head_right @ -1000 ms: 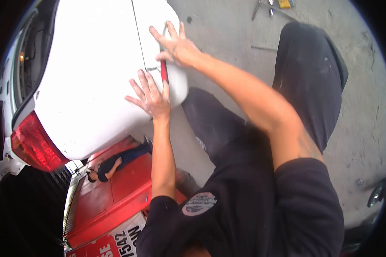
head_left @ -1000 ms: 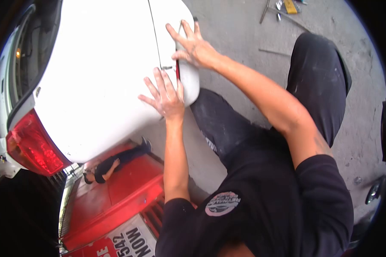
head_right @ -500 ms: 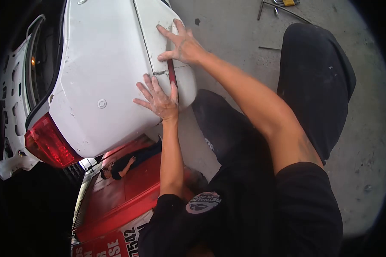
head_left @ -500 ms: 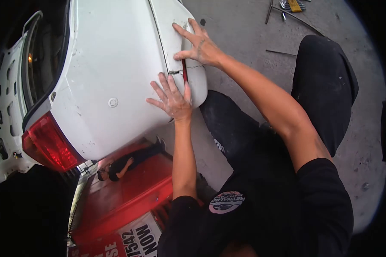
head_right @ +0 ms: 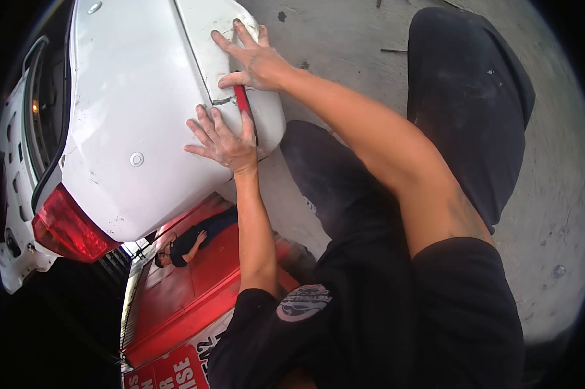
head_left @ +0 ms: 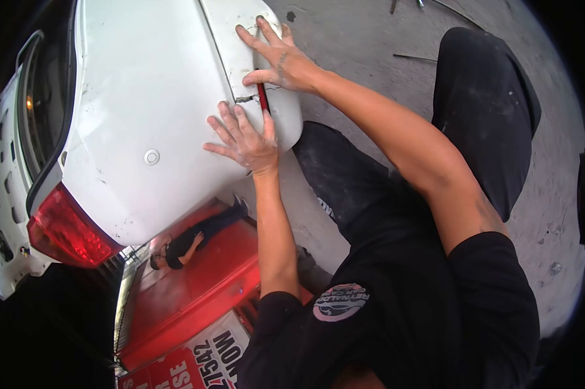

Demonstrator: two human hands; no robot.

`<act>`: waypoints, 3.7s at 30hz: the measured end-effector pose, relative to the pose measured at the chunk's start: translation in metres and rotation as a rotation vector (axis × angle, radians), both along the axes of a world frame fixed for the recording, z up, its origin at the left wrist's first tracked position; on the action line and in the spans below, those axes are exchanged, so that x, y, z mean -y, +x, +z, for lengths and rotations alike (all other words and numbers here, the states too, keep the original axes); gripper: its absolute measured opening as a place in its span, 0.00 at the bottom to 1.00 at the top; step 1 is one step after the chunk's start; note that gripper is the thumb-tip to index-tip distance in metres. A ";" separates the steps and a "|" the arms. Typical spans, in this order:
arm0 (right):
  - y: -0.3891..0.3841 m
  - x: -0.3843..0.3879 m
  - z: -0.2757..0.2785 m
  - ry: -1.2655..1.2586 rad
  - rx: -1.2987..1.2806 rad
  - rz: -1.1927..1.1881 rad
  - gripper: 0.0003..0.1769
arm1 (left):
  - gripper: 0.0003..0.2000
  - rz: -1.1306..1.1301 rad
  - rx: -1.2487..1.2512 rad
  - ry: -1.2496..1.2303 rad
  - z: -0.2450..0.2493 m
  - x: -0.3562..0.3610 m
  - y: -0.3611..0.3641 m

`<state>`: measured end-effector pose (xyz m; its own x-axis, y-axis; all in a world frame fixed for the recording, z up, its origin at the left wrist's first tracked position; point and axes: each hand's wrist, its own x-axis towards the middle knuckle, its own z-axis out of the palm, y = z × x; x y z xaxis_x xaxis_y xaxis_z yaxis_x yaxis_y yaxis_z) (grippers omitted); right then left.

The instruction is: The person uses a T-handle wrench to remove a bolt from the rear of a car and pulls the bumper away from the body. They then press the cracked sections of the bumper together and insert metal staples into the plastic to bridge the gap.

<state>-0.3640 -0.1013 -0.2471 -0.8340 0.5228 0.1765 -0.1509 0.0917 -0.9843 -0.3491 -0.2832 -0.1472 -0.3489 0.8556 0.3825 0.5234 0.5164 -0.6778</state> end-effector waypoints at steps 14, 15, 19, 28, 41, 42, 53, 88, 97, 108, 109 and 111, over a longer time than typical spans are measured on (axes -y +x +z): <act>0.051 0.053 -0.007 -0.326 0.086 -0.124 0.22 | 0.31 -0.050 0.071 0.021 0.003 0.002 0.001; 0.050 0.060 -0.004 -0.419 -0.005 -0.080 0.16 | 0.31 -0.051 0.077 0.025 0.003 0.003 0.001; 0.046 0.065 0.007 -1.019 -0.119 0.237 0.13 | 0.31 -0.051 0.107 0.041 0.004 0.004 0.002; 0.037 0.057 0.020 -0.978 0.000 0.177 0.12 | 0.36 -0.091 0.093 0.046 0.002 0.007 -0.001; 0.043 0.060 0.012 -1.367 -0.104 0.283 0.11 | 0.35 -0.113 0.151 0.068 0.005 0.008 0.000; 0.043 0.062 0.011 -1.367 -0.101 0.280 0.11 | 0.35 -0.113 0.154 0.068 0.006 0.008 0.000; 0.039 0.062 0.005 -1.402 -0.142 0.355 0.11 | 0.38 0.046 0.123 -0.003 0.006 -0.001 0.008; 0.048 0.045 0.006 -1.197 -0.068 0.382 0.07 | 0.22 0.059 0.328 -0.004 0.046 -0.045 0.022; 0.050 0.056 0.004 -1.431 -0.139 0.431 0.08 | 0.16 0.499 0.916 0.279 0.074 -0.079 0.033; 0.051 0.043 0.011 -0.987 -0.068 0.290 0.17 | 0.15 0.529 1.339 0.580 0.085 -0.067 0.018; 0.051 0.038 0.009 -0.782 -0.065 0.255 0.20 | 0.15 0.528 1.335 0.586 0.085 -0.066 0.018; 0.050 0.029 0.007 -0.572 -0.068 0.220 0.23 | 0.16 0.512 1.356 0.580 0.087 -0.065 0.017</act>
